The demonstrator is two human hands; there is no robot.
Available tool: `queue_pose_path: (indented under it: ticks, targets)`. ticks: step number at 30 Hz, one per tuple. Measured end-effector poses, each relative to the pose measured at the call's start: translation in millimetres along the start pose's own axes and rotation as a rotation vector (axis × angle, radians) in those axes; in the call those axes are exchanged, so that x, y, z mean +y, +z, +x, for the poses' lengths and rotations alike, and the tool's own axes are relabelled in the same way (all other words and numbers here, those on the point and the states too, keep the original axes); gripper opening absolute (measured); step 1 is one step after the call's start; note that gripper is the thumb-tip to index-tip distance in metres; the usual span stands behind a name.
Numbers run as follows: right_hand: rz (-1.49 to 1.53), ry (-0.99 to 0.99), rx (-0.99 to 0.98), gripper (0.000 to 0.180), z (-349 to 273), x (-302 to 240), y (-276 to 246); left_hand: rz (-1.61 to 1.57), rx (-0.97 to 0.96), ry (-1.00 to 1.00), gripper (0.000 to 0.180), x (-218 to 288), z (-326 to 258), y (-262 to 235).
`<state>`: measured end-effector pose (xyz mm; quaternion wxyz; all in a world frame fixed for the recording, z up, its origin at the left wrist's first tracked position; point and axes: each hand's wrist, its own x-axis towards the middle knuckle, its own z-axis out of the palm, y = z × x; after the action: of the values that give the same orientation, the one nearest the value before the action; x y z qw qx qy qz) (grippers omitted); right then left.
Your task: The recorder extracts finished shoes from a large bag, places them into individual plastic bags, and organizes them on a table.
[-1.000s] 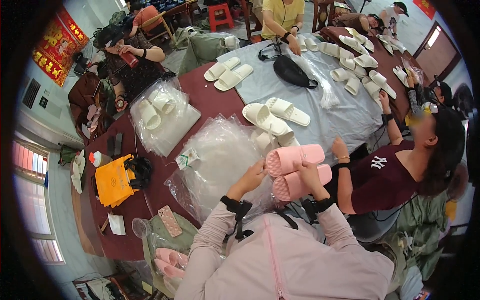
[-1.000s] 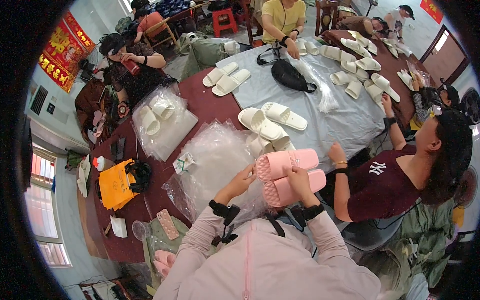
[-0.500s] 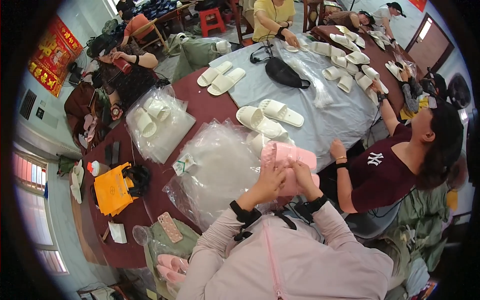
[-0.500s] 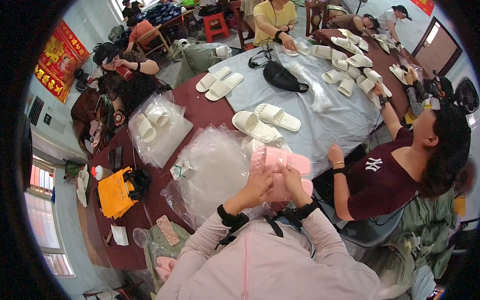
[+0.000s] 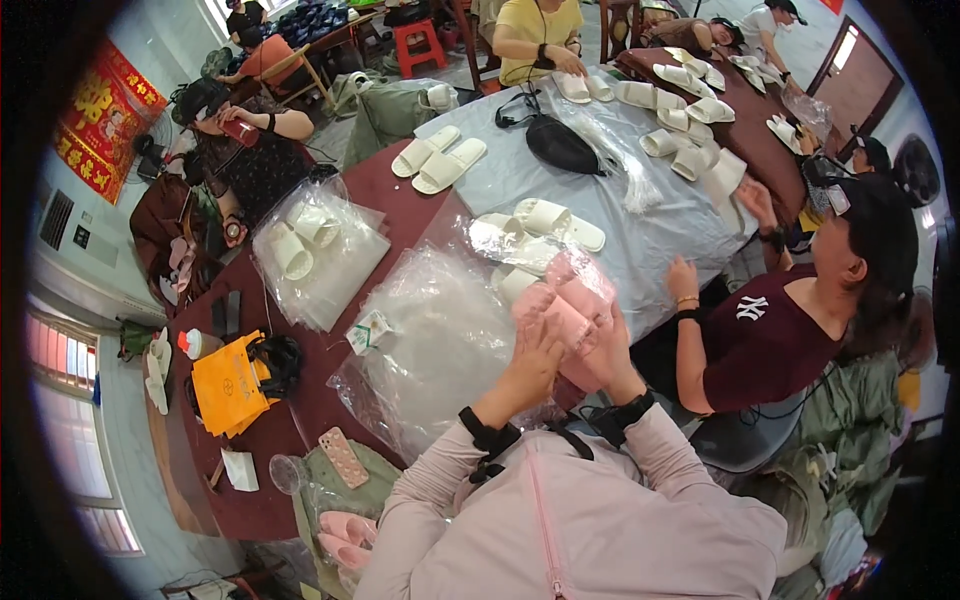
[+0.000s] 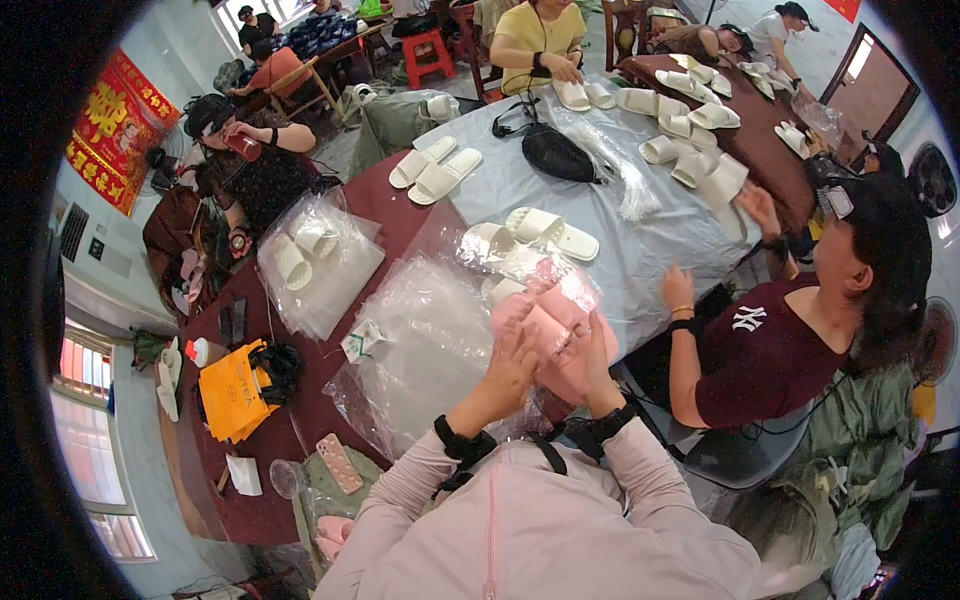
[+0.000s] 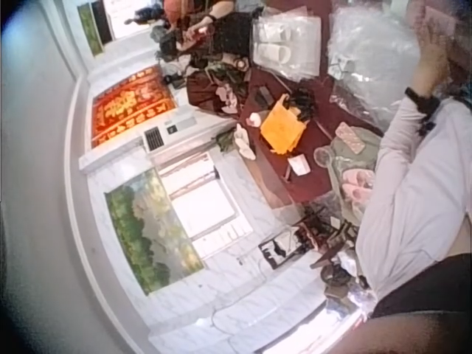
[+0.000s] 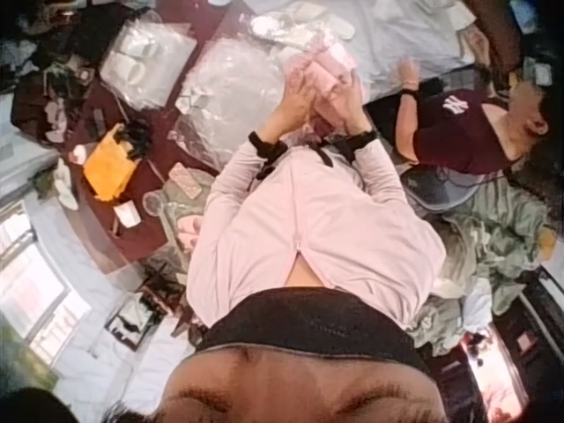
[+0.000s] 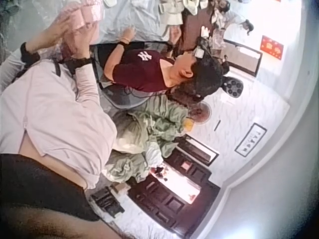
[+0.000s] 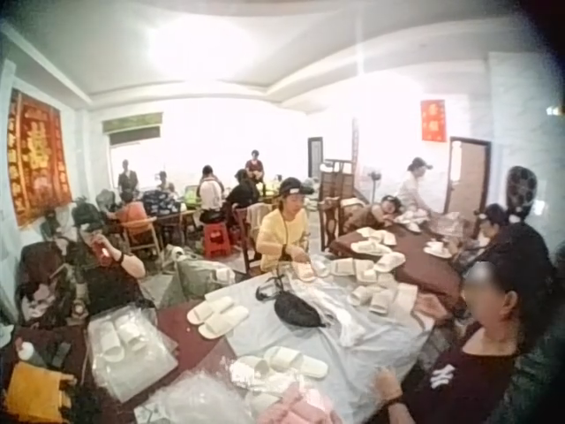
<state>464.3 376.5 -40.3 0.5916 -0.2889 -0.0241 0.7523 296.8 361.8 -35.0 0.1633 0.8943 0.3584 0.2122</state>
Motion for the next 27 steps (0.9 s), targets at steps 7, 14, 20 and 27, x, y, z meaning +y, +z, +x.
queue_pose_path:
  ticks: [7,14,20,27]
  targets:
    - [0.353,0.241,-0.519,0.064,3.1,10.0,-12.2,-0.179,0.092,0.029,0.043,-9.8,6.1,0.5]
    - [0.215,0.171,-0.271,0.048,4.7,3.0,-5.3,-0.389,-0.02,0.138,0.03,17.5,-0.2,-20.7]
    - [0.262,0.199,-0.403,0.034,7.6,11.3,35.0,0.013,0.209,0.011,0.023,12.4,-36.2,-36.4]
    - [0.121,0.302,-0.487,0.05,12.7,44.2,88.6,0.117,0.134,-0.424,0.007,-9.1,-66.6,-17.5]
